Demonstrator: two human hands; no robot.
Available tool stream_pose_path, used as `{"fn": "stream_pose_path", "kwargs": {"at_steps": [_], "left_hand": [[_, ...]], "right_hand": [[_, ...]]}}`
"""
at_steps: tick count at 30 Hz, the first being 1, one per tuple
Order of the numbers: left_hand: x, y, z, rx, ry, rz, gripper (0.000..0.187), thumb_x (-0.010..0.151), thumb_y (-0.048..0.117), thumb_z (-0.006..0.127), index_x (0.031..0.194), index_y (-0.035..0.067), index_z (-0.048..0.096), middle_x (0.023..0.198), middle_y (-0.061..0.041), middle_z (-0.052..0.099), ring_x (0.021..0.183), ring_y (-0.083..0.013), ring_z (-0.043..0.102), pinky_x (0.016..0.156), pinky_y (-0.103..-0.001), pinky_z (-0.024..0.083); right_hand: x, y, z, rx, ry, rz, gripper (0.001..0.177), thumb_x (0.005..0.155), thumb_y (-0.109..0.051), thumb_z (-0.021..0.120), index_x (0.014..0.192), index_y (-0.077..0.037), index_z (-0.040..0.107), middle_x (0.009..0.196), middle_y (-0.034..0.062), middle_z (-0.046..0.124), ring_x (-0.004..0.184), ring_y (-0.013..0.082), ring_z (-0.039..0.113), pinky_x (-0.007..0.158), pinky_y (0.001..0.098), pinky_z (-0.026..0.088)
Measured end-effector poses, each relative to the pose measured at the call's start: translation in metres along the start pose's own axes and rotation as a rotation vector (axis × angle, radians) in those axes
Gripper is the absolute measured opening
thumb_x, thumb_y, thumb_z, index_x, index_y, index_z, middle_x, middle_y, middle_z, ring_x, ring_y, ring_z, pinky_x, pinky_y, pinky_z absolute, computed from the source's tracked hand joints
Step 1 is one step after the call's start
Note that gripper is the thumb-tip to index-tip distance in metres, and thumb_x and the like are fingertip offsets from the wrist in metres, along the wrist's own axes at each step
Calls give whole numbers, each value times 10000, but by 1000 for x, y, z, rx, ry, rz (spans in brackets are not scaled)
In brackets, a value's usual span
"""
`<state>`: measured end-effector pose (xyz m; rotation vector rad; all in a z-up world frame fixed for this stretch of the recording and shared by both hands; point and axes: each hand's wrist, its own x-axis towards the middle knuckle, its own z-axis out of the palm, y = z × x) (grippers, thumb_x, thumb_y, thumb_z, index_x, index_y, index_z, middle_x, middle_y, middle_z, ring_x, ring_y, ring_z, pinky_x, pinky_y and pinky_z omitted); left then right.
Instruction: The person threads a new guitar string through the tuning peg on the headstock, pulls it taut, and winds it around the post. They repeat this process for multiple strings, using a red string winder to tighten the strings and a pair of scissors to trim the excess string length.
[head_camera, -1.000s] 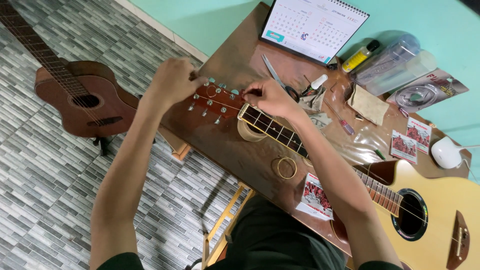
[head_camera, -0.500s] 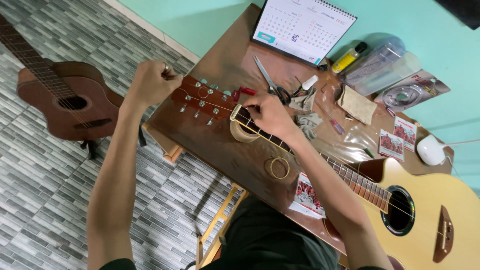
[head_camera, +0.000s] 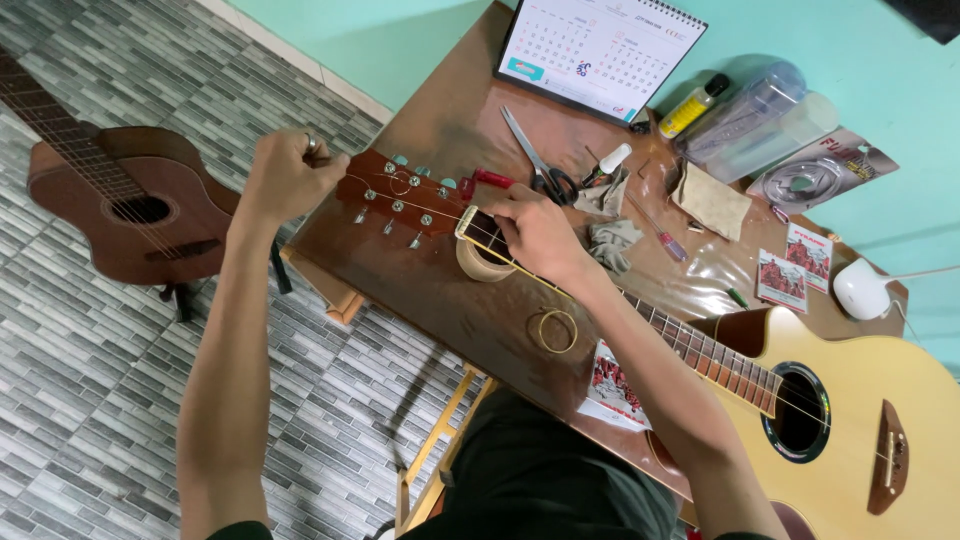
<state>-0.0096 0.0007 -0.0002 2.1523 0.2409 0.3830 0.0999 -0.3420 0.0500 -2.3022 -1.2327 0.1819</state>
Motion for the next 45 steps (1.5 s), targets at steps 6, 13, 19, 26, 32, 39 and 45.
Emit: {"fn": "stream_pose_path", "kwargs": {"at_steps": [6, 13, 19, 26, 32, 39, 45], "left_hand": [[-11, 21, -7, -38, -1, -16, 514, 1009, 177, 727, 586, 88, 448, 595, -13, 404, 606, -138, 403, 579, -342, 392], [-20, 29, -12, -55, 6, -8, 533, 1025, 192, 745, 593, 79, 453, 602, -11, 412, 611, -126, 405, 584, -324, 386], [-26, 25, -9, -118, 50, 11, 539, 1037, 202, 744, 600, 80, 454, 556, -8, 372, 563, -116, 379, 556, -295, 367], [-61, 66, 13, 15, 95, 35, 548, 1046, 346, 760, 627, 75, 534, 534, -126, 506, 496, -237, 530, 494, -335, 386], [-115, 130, 49, 201, -91, 233, 334, 1009, 259, 633, 1142, -31, 733, 1322, -236, 697, 1197, -421, 645, 929, -457, 482], [-67, 79, 47, 247, -406, -137, 353, 1032, 222, 465, 1326, 144, 644, 1390, -112, 611, 1318, -306, 552, 991, -453, 462], [-8, 56, 82, 145, -283, -229, 304, 1036, 212, 814, 1216, -28, 770, 1092, -200, 742, 1017, -270, 645, 881, -380, 497]], "right_hand": [[-3, -6, 1, -57, 38, -31, 211, 960, 7, 611, 1060, -80, 776, 902, 152, 657, 742, 386, 676, 635, 434, 556], [8, 12, 7, 159, 108, -43, 196, 943, -13, 648, 1072, -105, 762, 928, 142, 689, 829, 370, 709, 687, 422, 573], [35, 3, 24, 196, 48, -20, 236, 930, -54, 605, 1095, -113, 763, 986, 224, 747, 894, 501, 701, 752, 549, 587], [28, -82, 14, 950, -34, 681, 610, 942, -467, 607, 1231, 70, 628, 977, 334, 729, 877, 378, 773, 801, 419, 634], [47, -88, 121, 1194, 395, 574, 212, 942, -45, 545, 849, -55, 735, 801, 122, 741, 653, 179, 659, 544, 317, 513], [13, -136, -8, 796, 7, 665, 349, 881, -164, 422, 957, -47, 742, 1071, 225, 790, 976, 448, 730, 819, 501, 551], [3, -125, 70, 331, -122, 544, 613, 859, -214, 596, 1412, 44, 546, 1256, 216, 719, 1051, 408, 732, 721, 543, 626]]}}
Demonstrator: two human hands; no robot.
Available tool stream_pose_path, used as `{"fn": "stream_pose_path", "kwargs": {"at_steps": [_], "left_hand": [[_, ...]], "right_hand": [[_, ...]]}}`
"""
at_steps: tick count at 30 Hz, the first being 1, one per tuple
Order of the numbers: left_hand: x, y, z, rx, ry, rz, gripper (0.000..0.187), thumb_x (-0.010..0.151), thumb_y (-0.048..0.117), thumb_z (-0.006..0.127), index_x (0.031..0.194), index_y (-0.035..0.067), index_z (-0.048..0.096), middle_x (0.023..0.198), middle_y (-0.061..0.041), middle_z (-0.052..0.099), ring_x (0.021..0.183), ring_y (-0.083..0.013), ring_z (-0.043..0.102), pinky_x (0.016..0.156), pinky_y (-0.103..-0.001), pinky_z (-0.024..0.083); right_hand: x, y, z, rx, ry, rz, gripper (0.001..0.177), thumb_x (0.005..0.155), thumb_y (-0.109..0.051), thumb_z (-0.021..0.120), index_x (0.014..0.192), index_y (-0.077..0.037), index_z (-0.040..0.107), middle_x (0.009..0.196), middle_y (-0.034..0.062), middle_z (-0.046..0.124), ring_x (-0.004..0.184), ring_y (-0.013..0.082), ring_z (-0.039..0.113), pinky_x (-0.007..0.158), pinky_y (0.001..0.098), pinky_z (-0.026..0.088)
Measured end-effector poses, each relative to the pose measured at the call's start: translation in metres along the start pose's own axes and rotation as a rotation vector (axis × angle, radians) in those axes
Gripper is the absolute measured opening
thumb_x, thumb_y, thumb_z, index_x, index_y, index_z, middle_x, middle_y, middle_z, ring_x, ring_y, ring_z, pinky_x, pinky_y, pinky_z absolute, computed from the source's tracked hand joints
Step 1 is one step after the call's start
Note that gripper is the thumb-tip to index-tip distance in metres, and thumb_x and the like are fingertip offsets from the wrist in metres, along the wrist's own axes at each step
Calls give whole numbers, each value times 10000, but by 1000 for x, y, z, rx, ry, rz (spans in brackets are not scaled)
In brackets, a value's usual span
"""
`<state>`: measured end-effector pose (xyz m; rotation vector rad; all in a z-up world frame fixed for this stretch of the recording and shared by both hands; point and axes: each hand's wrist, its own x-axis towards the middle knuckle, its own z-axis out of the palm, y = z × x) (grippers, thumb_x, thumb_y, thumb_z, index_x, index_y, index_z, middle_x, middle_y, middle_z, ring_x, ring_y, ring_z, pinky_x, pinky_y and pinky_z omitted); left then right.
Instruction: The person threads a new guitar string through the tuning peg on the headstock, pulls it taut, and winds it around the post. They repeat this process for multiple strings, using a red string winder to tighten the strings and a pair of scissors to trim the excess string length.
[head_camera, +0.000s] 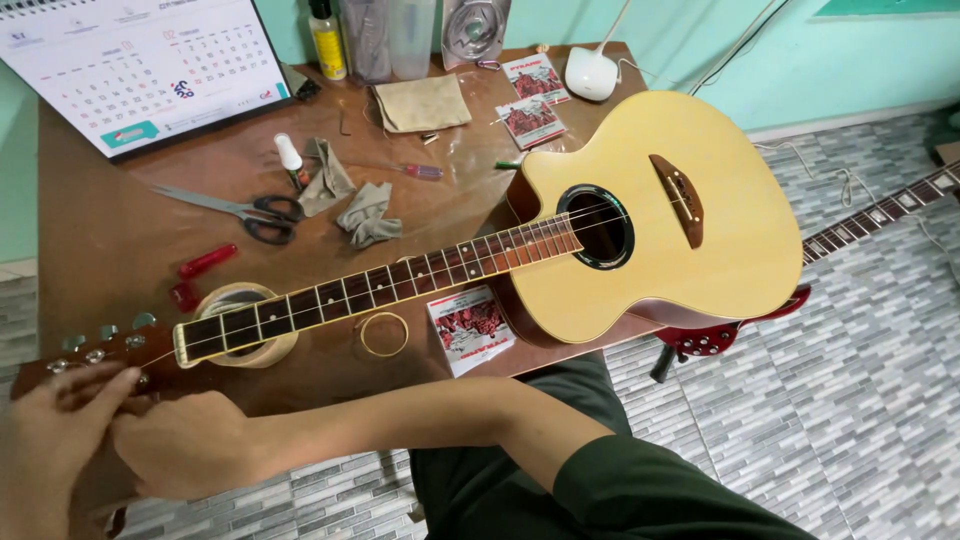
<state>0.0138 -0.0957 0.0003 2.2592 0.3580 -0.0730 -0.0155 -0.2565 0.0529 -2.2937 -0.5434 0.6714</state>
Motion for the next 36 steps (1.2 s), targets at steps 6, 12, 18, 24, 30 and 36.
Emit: {"fn": "stream_pose_path", "kwargs": {"at_steps": [6, 12, 18, 24, 30, 36], "left_hand": [[15, 13, 1, 63, -16, -63, 125, 959, 140, 769, 1053, 79, 826, 799, -159, 749, 700, -228, 644, 642, -386, 472], [14, -14, 10, 43, 179, 57, 253, 903, 336, 781, 997, 104, 814, 923, -171, 759, 908, -408, 728, 755, -510, 561], [0, -12, 30, -96, 313, -15, 199, 893, 376, 754, 951, 192, 803, 860, -62, 737, 872, -277, 729, 769, -409, 562], [0, -2, 43, -151, 464, 25, 116, 881, 236, 768, 903, 128, 802, 782, -110, 746, 811, -349, 737, 770, -434, 565], [-7, 12, 36, -170, 454, -28, 115, 865, 221, 758, 919, 132, 805, 804, -113, 764, 815, -332, 746, 742, -433, 574], [-13, 21, 40, -138, 445, -51, 132, 915, 198, 712, 959, 111, 801, 727, -93, 735, 762, -298, 717, 706, -414, 590]], "right_hand": [[6, 55, 107, -396, 459, -520, 87, 852, -100, 663, 881, -38, 718, 767, 91, 724, 630, 284, 689, 439, 495, 390], [-58, 54, 38, -450, 653, -807, 295, 797, -306, 748, 1007, -99, 733, 980, 119, 583, 1003, 384, 585, 762, 496, 466], [8, 109, -120, -552, 513, -341, 203, 840, -178, 744, 981, -34, 726, 712, 255, 648, 681, 515, 662, 545, 641, 460], [157, 154, -121, -554, 199, -295, 228, 945, -165, 656, 1161, -136, 723, 995, 141, 761, 934, 426, 734, 772, 529, 591], [219, 154, -96, -456, 31, -392, 364, 805, -287, 836, 1159, -277, 751, 1068, 102, 767, 1067, 402, 704, 943, 518, 568], [200, 146, -108, -394, 65, -517, 239, 937, -102, 642, 1176, -106, 650, 1091, 224, 716, 1044, 460, 680, 918, 558, 562]]}}
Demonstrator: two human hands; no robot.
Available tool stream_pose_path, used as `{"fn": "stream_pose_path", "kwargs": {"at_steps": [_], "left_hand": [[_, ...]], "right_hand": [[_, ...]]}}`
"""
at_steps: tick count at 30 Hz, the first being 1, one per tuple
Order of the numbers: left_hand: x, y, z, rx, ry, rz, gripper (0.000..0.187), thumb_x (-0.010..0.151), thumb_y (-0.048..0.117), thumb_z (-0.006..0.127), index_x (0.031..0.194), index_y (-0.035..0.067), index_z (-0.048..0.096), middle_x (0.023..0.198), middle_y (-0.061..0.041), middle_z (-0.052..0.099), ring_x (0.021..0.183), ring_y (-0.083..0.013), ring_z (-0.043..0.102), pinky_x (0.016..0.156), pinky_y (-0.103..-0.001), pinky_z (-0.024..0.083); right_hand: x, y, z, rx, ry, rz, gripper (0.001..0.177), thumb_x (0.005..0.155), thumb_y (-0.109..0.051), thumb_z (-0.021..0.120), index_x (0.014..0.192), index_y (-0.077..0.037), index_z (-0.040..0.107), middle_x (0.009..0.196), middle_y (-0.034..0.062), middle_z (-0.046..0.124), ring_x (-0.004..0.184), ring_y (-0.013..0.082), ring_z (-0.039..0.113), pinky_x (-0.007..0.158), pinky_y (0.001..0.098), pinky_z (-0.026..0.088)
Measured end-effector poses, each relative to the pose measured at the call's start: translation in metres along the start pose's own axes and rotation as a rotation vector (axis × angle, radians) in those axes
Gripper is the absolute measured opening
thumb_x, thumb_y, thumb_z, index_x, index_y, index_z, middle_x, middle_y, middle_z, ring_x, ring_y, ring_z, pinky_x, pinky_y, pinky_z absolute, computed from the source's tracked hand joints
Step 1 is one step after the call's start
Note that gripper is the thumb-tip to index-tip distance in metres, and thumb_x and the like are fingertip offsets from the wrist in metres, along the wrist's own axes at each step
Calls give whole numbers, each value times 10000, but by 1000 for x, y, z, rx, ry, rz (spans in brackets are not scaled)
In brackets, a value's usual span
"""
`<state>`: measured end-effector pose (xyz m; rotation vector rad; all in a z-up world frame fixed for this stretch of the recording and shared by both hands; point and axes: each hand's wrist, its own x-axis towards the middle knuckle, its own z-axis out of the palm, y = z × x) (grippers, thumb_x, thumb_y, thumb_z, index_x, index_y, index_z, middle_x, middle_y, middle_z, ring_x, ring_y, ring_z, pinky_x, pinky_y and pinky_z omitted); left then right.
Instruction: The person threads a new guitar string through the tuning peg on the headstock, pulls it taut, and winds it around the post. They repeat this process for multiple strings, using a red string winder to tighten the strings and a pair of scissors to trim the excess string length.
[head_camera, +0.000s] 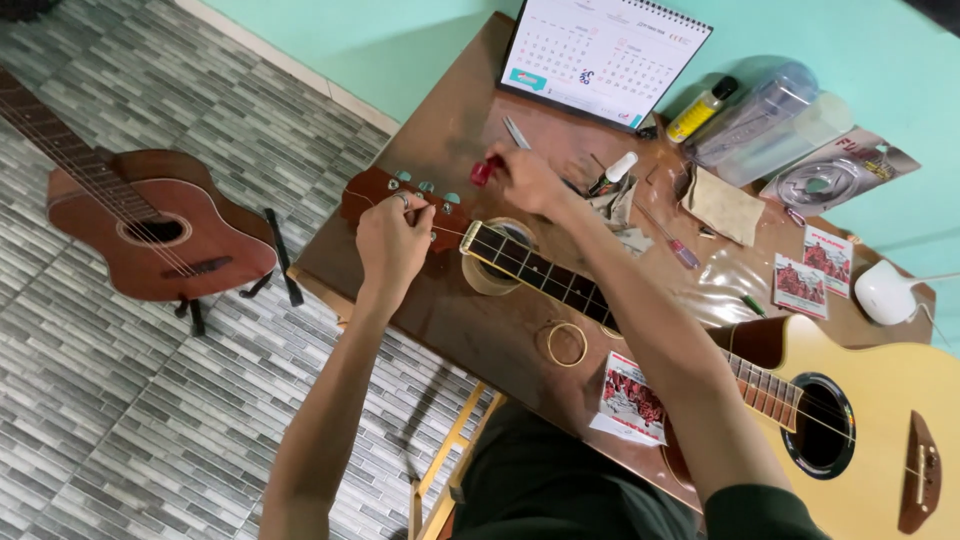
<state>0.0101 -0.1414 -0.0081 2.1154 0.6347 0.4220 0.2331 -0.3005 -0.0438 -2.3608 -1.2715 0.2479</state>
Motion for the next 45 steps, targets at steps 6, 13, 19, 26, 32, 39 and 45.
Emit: {"fn": "stream_pose_path", "kwargs": {"at_steps": [6, 13, 19, 26, 32, 39, 45], "left_hand": [[-2, -1, 3, 105, 26, 37, 138, 938, 192, 721, 989, 87, 796, 749, -84, 746, 755, -292, 722, 664, -421, 598], [3, 0, 2, 230, 26, 97, 133, 939, 219, 731, 989, 113, 795, 742, -40, 734, 757, -281, 724, 690, -452, 607], [3, 1, 3, 207, 15, 71, 138, 937, 245, 734, 986, 130, 791, 735, -28, 720, 769, -280, 724, 698, -458, 611], [6, -12, 10, 199, 42, 87, 134, 947, 250, 735, 997, 136, 786, 740, -13, 728, 766, -258, 736, 686, -420, 615], [5, -15, 10, 100, 28, 70, 153, 957, 245, 714, 1001, 119, 788, 710, -19, 713, 738, -250, 721, 676, -395, 596], [0, -1, 1, 88, 11, 84, 168, 971, 201, 695, 1015, 71, 791, 713, -55, 729, 719, -257, 720, 677, -384, 592], [0, 1, 4, 109, 55, 85, 148, 934, 217, 727, 997, 99, 792, 719, -39, 724, 724, -249, 718, 676, -376, 578]], "right_hand": [[-24, -66, -52, 169, -73, -2, 303, 980, -101, 533, 1256, -103, 660, 1161, 282, 700, 1127, 511, 630, 979, 577, 509], [4, -49, -21, -75, -218, 135, 304, 944, -362, 508, 1050, -212, 751, 1041, 119, 764, 1078, 395, 680, 960, 530, 526], [24, -69, -22, -206, -210, 130, 341, 949, -452, 473, 956, -267, 760, 938, 46, 773, 1007, 318, 722, 902, 451, 557], [39, -86, -18, -139, -228, 136, 305, 944, -391, 528, 1006, -199, 758, 968, 113, 769, 1005, 365, 728, 916, 493, 548], [-6, -106, -72, 88, -334, 68, 287, 957, -225, 600, 1168, -69, 715, 1097, 261, 728, 1077, 467, 671, 915, 534, 524], [10, -77, -56, 114, -390, 153, 335, 877, -336, 615, 1091, -126, 764, 1088, 205, 741, 1110, 440, 666, 957, 548, 510], [39, -82, -30, -76, -374, 114, 366, 893, -399, 604, 1084, -127, 759, 1094, 141, 754, 1097, 379, 698, 961, 507, 523]]}}
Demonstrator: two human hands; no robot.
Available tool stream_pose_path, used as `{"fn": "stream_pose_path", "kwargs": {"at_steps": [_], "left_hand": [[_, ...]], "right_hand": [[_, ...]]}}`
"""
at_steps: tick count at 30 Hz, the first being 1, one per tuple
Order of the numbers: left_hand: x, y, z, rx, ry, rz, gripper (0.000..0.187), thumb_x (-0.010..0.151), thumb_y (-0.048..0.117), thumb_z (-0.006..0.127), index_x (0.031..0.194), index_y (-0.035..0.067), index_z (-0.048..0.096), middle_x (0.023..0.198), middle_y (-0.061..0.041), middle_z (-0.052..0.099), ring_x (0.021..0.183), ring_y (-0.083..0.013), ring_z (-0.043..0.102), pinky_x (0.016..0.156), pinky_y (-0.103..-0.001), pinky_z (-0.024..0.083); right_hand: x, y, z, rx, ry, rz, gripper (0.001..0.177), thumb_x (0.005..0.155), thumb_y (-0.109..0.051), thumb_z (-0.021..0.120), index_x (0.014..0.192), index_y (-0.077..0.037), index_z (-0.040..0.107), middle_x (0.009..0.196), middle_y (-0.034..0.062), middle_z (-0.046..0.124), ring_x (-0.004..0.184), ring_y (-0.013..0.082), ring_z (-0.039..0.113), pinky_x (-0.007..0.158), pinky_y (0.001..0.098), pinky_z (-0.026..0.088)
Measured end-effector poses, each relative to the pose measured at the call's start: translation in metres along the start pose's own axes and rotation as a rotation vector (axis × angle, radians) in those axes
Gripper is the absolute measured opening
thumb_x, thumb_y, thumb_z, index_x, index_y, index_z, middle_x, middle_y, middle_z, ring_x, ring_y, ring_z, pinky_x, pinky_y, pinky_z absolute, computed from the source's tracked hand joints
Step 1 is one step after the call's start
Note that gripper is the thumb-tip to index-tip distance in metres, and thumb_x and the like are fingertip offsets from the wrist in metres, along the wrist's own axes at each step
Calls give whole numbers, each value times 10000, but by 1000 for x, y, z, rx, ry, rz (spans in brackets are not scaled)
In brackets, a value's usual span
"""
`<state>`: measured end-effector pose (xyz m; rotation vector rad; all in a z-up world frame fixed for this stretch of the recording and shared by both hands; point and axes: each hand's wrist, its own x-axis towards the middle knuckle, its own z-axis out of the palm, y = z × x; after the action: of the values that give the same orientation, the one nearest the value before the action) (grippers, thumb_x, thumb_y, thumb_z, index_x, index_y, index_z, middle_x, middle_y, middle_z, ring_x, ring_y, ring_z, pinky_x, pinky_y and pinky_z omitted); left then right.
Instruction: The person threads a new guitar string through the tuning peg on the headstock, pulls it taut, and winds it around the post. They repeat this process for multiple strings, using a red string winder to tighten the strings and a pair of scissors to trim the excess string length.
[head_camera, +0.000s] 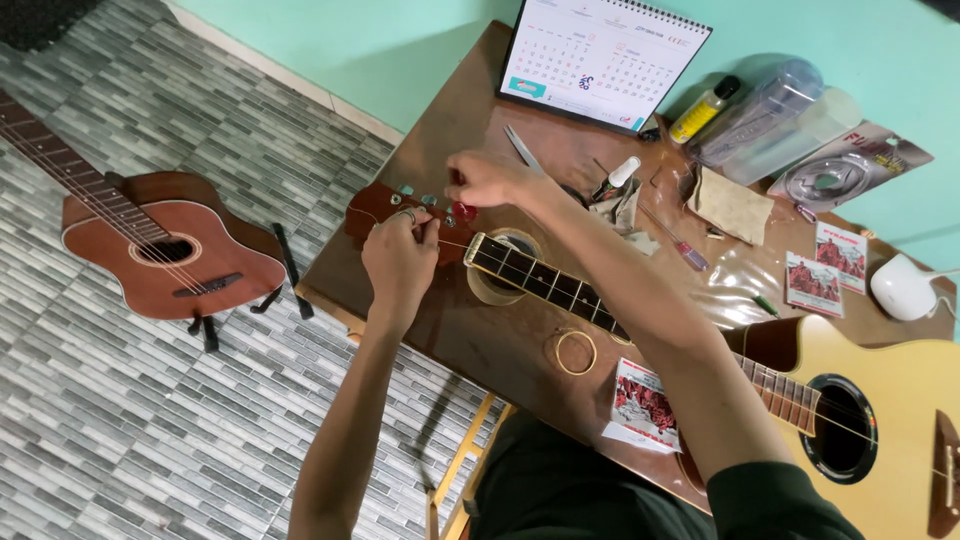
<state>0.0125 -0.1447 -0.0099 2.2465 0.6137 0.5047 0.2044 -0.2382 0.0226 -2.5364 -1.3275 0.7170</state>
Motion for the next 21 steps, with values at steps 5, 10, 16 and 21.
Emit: {"fn": "stream_pose_path", "kwargs": {"at_steps": [5, 10, 16, 21], "left_hand": [[1, -4, 1, -9, -14, -41, 155, 949, 230, 712, 1001, 111, 796, 702, -29, 715, 719, -251, 703, 676, -378, 578], [2, -10, 8, 12, 2, -28, 153, 936, 238, 722, 985, 114, 797, 716, -46, 713, 737, -270, 698, 660, -399, 581], [1, -9, 8, 11, 13, -18, 140, 929, 243, 729, 967, 126, 795, 712, -46, 706, 745, -272, 696, 658, -399, 580], [1, -9, 7, -16, 20, -28, 134, 940, 243, 725, 971, 130, 790, 707, -51, 698, 755, -278, 698, 668, -396, 582]], "right_hand": [[41, 19, 18, -43, 149, -46, 273, 907, -429, 677, 879, -167, 749, 846, 74, 746, 888, 363, 732, 805, 480, 558], [37, 29, 8, -237, 145, 21, 247, 848, -456, 636, 778, -258, 767, 750, 17, 740, 816, 306, 737, 722, 435, 569], [60, 49, 29, -147, -8, 18, 333, 864, -453, 666, 799, -148, 783, 817, 156, 758, 874, 394, 736, 737, 484, 565], [25, 18, -9, -84, -154, 63, 463, 909, -546, 640, 843, -116, 796, 946, 190, 770, 986, 407, 725, 841, 488, 555]]}}
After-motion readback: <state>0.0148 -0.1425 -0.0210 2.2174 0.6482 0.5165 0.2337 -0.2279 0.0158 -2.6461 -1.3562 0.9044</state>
